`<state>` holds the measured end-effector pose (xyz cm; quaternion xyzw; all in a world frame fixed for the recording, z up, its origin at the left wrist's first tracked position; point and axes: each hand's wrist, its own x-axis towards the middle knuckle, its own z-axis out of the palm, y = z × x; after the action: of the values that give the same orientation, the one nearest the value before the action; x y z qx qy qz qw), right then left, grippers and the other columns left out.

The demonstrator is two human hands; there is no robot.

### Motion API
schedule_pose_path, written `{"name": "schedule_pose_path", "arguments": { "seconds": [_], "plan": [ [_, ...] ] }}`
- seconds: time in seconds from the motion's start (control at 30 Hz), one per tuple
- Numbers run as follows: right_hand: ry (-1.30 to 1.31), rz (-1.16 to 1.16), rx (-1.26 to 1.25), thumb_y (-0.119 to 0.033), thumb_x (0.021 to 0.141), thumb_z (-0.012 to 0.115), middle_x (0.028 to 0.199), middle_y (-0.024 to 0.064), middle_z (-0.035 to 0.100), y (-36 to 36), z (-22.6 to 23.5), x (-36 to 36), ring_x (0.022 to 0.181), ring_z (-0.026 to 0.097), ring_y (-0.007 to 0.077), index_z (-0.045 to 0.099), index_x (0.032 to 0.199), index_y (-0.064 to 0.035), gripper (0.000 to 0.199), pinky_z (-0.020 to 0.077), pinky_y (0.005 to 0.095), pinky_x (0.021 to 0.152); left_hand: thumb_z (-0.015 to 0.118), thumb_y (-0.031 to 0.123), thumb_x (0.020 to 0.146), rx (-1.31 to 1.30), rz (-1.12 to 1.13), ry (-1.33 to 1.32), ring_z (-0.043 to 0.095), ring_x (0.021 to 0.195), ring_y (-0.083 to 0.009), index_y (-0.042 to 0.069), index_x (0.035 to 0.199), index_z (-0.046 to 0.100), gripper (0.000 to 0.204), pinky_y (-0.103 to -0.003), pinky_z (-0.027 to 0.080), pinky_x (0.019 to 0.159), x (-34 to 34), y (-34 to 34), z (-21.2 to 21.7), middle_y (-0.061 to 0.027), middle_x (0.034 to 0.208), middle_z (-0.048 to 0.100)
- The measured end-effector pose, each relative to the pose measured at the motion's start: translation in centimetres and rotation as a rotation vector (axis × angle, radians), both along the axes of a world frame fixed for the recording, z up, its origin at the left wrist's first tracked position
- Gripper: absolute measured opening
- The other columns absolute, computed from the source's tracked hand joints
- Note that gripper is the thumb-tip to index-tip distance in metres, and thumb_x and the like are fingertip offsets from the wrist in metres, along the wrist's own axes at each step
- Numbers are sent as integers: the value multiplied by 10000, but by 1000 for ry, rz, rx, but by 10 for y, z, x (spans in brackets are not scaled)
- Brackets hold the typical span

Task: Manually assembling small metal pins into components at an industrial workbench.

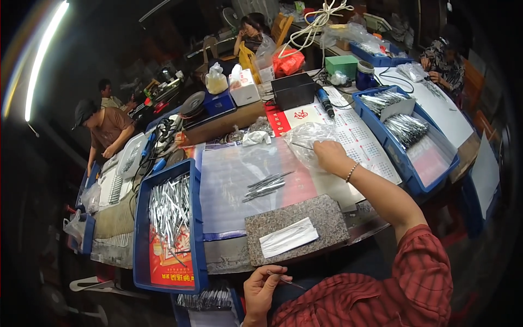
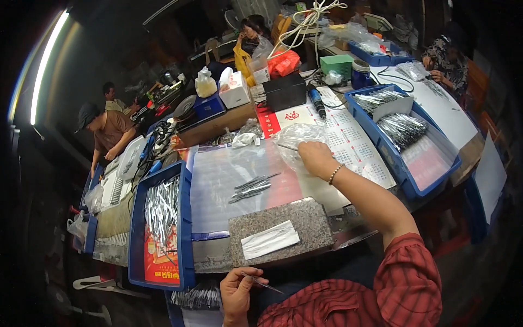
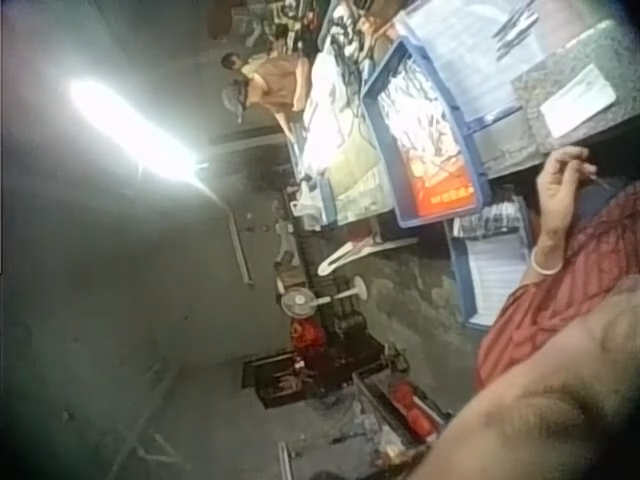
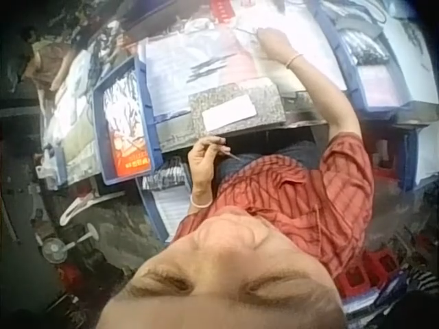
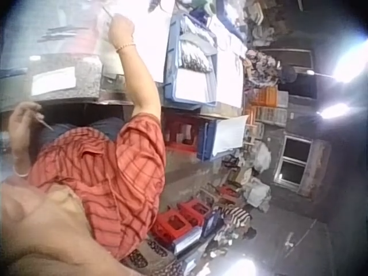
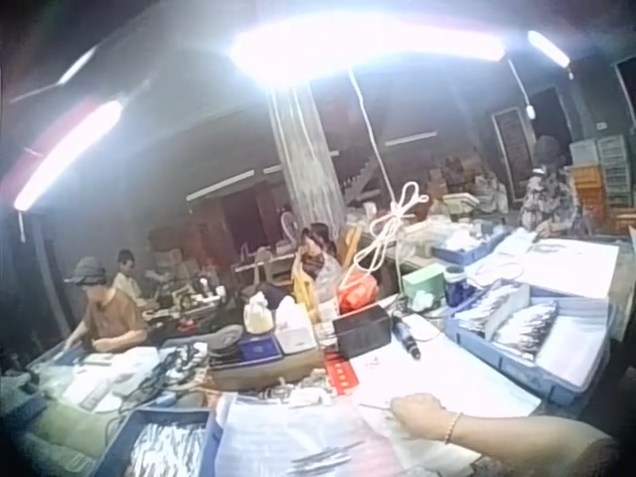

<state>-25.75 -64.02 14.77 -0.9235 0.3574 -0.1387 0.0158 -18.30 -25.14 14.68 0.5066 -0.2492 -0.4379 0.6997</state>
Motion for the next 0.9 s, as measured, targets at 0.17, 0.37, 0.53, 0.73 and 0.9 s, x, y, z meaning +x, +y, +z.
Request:
{"name": "schedule_pose_path", "arguments": {
  "seconds": [0.17,0.37,0.53,0.73,0.9],
  "plan": [
    [6,54,-26,-28,789,560,821,198,671,6,22,-19,806,665,381,629,836,-4,88,531,463,703,581,46,957,-16,28,-72,698,853,-230,-70,1094,602,180,-295,559,749,0,-3,-2,-133,976,649],
    [-227,4,90,-58,811,537,784,205,645,64,37,-78,768,643,395,592,847,-2,86,501,496,667,596,26,944,25,60,-126,657,837,-151,-47,1053,641,139,-233,509,748,-12,-7,-2,-59,917,628],
    [-579,84,714,-54,830,649,755,127,643,152,34,-128,604,613,181,671,1018,11,201,484,280,573,599,19,940,68,-14,-156,553,739,-79,-21,1030,659,116,-207,449,675,-21,-25,3,-30,864,609],
    [-763,328,825,47,802,637,732,78,628,217,28,-130,567,579,126,684,988,8,196,424,244,502,540,110,993,0,-95,145,620,735,-119,-25,1098,620,189,-238,509,661,-30,-45,-3,-71,922,628],
    [-711,435,792,37,715,653,709,73,559,222,21,-131,550,567,178,663,1070,-13,359,443,280,493,533,175,1005,-35,-104,249,620,730,-108,-25,1134,605,249,-227,505,666,-40,-49,-1,-61,898,631]
  ]
}}
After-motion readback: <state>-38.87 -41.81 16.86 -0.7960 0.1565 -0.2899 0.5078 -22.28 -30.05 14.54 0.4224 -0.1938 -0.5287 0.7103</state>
